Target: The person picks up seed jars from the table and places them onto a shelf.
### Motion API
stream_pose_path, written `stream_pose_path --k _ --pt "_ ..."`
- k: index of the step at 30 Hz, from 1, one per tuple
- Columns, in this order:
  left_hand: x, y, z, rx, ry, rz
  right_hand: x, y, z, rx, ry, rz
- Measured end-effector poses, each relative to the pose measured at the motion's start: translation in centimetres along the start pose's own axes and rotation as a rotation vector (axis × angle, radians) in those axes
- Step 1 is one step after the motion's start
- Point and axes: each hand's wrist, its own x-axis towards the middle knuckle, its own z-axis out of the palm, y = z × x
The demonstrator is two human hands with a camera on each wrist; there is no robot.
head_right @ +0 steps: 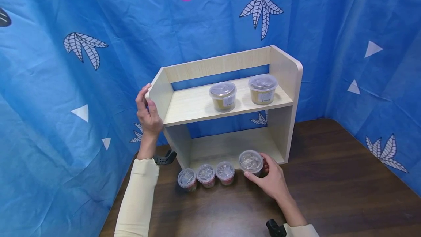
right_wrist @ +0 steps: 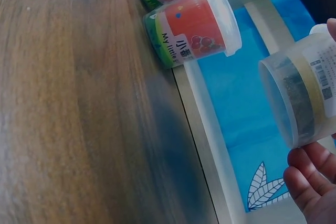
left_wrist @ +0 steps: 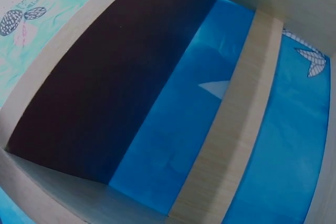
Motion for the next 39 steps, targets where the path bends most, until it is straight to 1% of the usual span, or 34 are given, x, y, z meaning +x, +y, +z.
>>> stream_pose_path --k 2,14,22,31,39 --pt "-0.1 -0.4 0.0 0.011 -0.004 -0.001 0.0 -0.1 0.0 0.0 0.01 -0.013" --pt "-0.2 -0.7 0.0 -0.001 0.001 -0.015 0.3 -1.0 -0.3 0.01 0.054 -0.081" --pt "-0.3 -0.6 -0.2 -0.004 -0.012 -0.019 0.6 -1.6 -0.6 0.021 0.057 -0.102" --pt "-0.2 -0.5 -0.2 0.001 -0.012 -0.018 0.9 -2.6 -0.8 0.076 0.058 -0.154" --pt "-0.2 -0.5 -0.2 0.002 -0.011 -0.011 1.1 -3.4 -0.9 0.086 0.054 -0.16"
